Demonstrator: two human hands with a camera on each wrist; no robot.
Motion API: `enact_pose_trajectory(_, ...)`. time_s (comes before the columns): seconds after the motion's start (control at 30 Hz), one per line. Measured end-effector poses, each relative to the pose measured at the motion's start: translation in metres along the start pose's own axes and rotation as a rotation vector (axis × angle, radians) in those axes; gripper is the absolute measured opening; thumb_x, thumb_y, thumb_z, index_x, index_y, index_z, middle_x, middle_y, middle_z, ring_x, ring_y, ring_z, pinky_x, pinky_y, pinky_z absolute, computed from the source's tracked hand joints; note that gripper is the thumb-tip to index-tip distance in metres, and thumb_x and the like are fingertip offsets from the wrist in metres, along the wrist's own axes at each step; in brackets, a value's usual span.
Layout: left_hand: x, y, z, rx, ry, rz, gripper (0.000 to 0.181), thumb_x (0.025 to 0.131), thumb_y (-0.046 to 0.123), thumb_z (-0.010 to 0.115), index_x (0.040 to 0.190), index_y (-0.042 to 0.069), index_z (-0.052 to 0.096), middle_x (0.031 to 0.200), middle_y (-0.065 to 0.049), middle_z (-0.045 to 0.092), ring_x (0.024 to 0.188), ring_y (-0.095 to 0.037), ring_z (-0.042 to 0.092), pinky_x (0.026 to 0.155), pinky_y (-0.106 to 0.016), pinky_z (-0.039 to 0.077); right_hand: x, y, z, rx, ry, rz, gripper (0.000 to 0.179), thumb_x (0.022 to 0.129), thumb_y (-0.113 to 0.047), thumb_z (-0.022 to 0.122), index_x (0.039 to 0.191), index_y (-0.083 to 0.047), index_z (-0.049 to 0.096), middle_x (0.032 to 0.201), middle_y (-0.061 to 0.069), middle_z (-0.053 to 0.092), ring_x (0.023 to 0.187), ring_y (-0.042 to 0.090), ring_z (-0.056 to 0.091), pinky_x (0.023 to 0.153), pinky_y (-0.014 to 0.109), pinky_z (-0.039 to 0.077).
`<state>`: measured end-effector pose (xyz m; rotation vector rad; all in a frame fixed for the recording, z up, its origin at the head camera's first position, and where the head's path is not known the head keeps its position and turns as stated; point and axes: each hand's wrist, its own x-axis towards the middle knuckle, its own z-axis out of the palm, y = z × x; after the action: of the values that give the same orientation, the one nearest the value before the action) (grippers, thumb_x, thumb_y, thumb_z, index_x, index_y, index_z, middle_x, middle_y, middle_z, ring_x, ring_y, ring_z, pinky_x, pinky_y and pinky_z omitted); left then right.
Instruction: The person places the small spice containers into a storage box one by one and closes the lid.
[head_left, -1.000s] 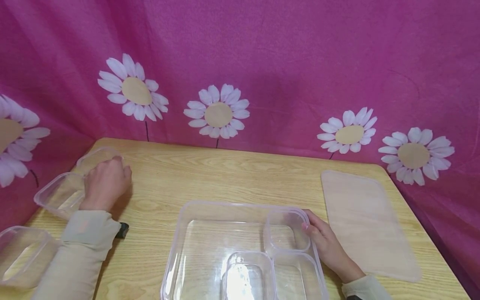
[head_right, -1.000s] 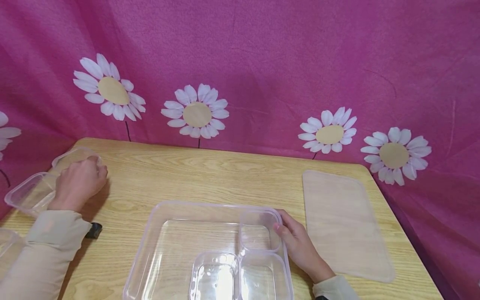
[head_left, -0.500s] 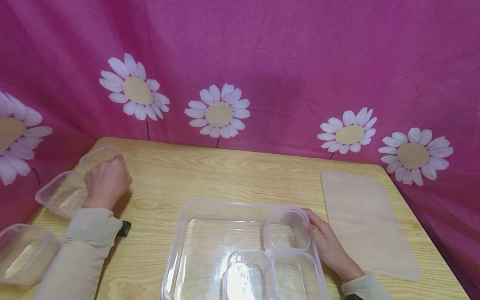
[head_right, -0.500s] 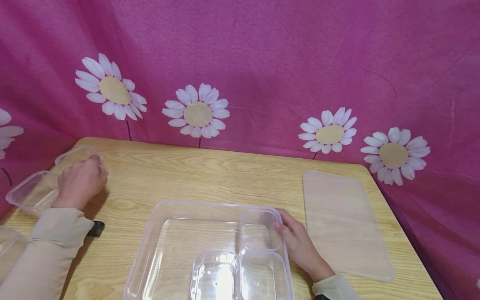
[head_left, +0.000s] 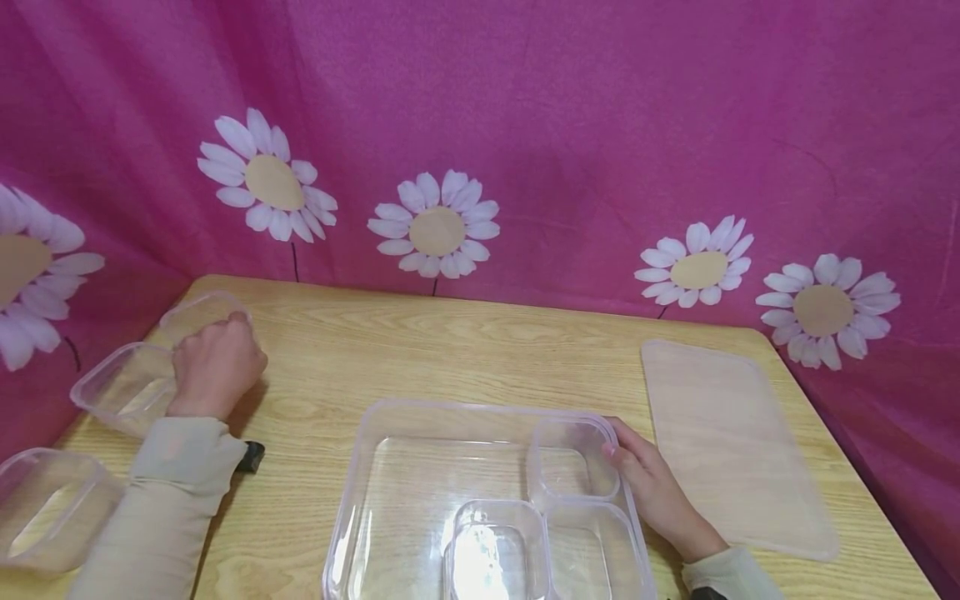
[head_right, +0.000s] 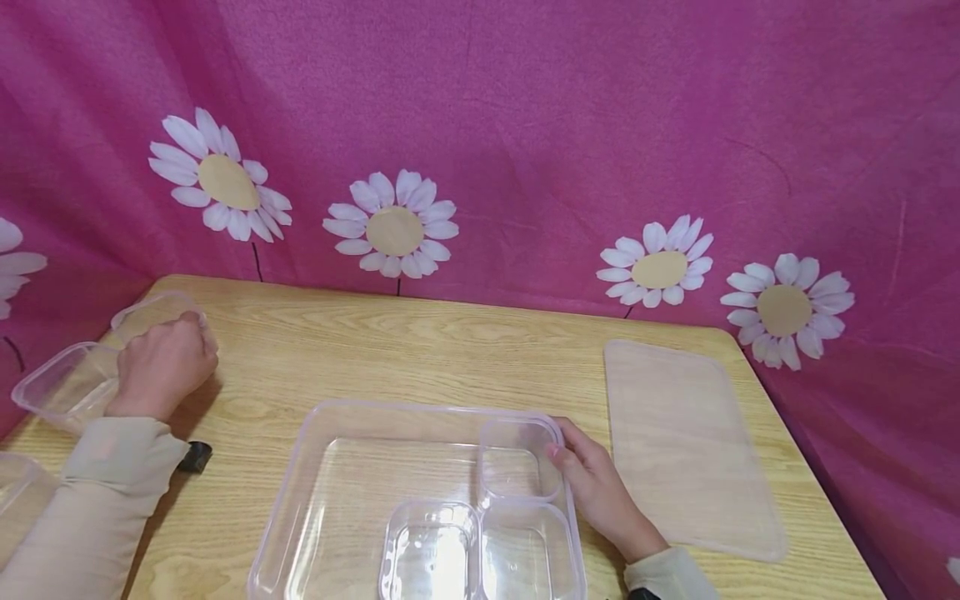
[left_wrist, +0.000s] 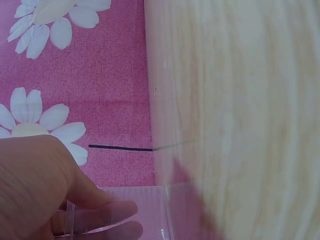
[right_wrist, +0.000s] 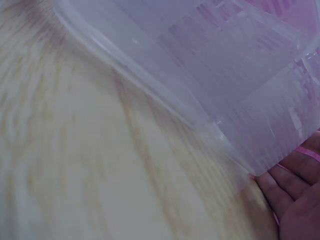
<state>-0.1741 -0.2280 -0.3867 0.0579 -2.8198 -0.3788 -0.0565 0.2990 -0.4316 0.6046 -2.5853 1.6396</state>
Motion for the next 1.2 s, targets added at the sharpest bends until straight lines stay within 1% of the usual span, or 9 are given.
enact_pose_trajectory(0.13, -0.0006, 0.0001, -0.0002, -0.006, 0.011, 0.000, 0.018, 0.089, 0.008, 0.042, 0.086, -0.008, 0.050, 0.078, -0.039, 0.062, 0.070, -0.063, 0.060, 0.052, -0.063, 0.041, -0.0003, 0.0001, -0.0001, -0.003, 0.002, 0.001, 0.037, 0.107, -0.006, 0.036, 0.137, -0.001, 0.056, 0.125, -0.007, 0.065, 0.111, 0.002, 0.060, 0.094, 0.020, 0.050)
enact_pose_trajectory(0.23, -0.0006, 0.0003, -0.0009, -0.008, 0.001, 0.003, 0.019, 0.089, 0.009, 0.042, 0.085, -0.007, 0.051, 0.078, -0.038, 0.063, 0.071, -0.062, 0.060, 0.053, -0.063, 0.042, -0.0001, 0.0001, 0.0001, 0.008, -0.001, -0.008, 0.037, 0.107, -0.005, 0.035, 0.137, 0.000, 0.056, 0.124, -0.006, 0.065, 0.111, 0.003, 0.061, 0.095, 0.020, 0.050)
enact_pose_trajectory(0.37, 0.0004, 0.0002, -0.0018, 0.000, -0.049, -0.005, 0.019, 0.088, 0.009, 0.045, 0.085, -0.007, 0.055, 0.082, -0.037, 0.064, 0.076, -0.063, 0.060, 0.055, -0.063, 0.043, 0.0000, -0.0002, 0.0006, 0.023, -0.007, -0.019, 0.037, 0.108, -0.004, 0.035, 0.138, 0.002, 0.055, 0.124, -0.005, 0.065, 0.111, 0.003, 0.061, 0.096, 0.018, 0.051)
enact_pose_trajectory(0.5, 0.0008, 0.0004, -0.0019, 0.014, -0.075, -0.008, 0.018, 0.087, 0.009, 0.046, 0.087, -0.007, 0.054, 0.081, -0.037, 0.063, 0.076, -0.062, 0.060, 0.055, -0.061, 0.043, -0.0005, -0.0001, 0.0003, 0.023, -0.006, -0.020, 0.037, 0.108, -0.004, 0.035, 0.138, 0.001, 0.055, 0.124, -0.004, 0.065, 0.110, 0.004, 0.061, 0.094, 0.019, 0.051)
enact_pose_trajectory(0.63, 0.0009, 0.0009, -0.0012, 0.023, -0.076, -0.004, 0.017, 0.085, 0.009, 0.046, 0.087, -0.007, 0.052, 0.080, -0.035, 0.062, 0.075, -0.061, 0.061, 0.058, -0.060, 0.042, -0.0005, 0.0008, 0.0000, 0.015, -0.001, -0.028, 0.037, 0.107, -0.004, 0.035, 0.137, 0.000, 0.056, 0.121, -0.003, 0.065, 0.108, 0.005, 0.061, 0.092, 0.021, 0.051)
enact_pose_trajectory(0.83, 0.0003, 0.0001, 0.0002, 0.024, -0.071, 0.009, 0.016, 0.084, 0.008, 0.047, 0.087, -0.007, 0.052, 0.079, -0.033, 0.062, 0.076, -0.059, 0.061, 0.062, -0.061, 0.043, 0.0006, 0.0015, 0.0005, 0.017, -0.003, -0.046, 0.037, 0.107, -0.003, 0.035, 0.137, 0.000, 0.056, 0.123, -0.002, 0.064, 0.109, 0.004, 0.061, 0.095, 0.019, 0.051)
enact_pose_trajectory(1.1, 0.0001, 0.0004, 0.0012, 0.022, -0.070, 0.010, 0.017, 0.084, 0.008, 0.047, 0.087, -0.007, 0.052, 0.082, -0.033, 0.063, 0.077, -0.059, 0.062, 0.064, -0.062, 0.044, 0.0002, 0.0008, 0.0008, 0.029, -0.023, -0.044, 0.038, 0.108, -0.004, 0.034, 0.140, -0.001, 0.054, 0.125, -0.002, 0.064, 0.111, 0.005, 0.062, 0.096, 0.020, 0.052)
enact_pose_trajectory(1.2, -0.0007, 0.0008, 0.0019, 0.022, -0.059, 0.015, 0.017, 0.085, 0.008, 0.046, 0.088, -0.008, 0.052, 0.084, -0.034, 0.062, 0.078, -0.059, 0.062, 0.065, -0.064, 0.044, 0.0000, 0.0012, 0.0010, 0.024, -0.019, -0.039, 0.038, 0.108, -0.004, 0.034, 0.139, -0.001, 0.055, 0.125, -0.003, 0.064, 0.111, 0.004, 0.061, 0.096, 0.020, 0.051)
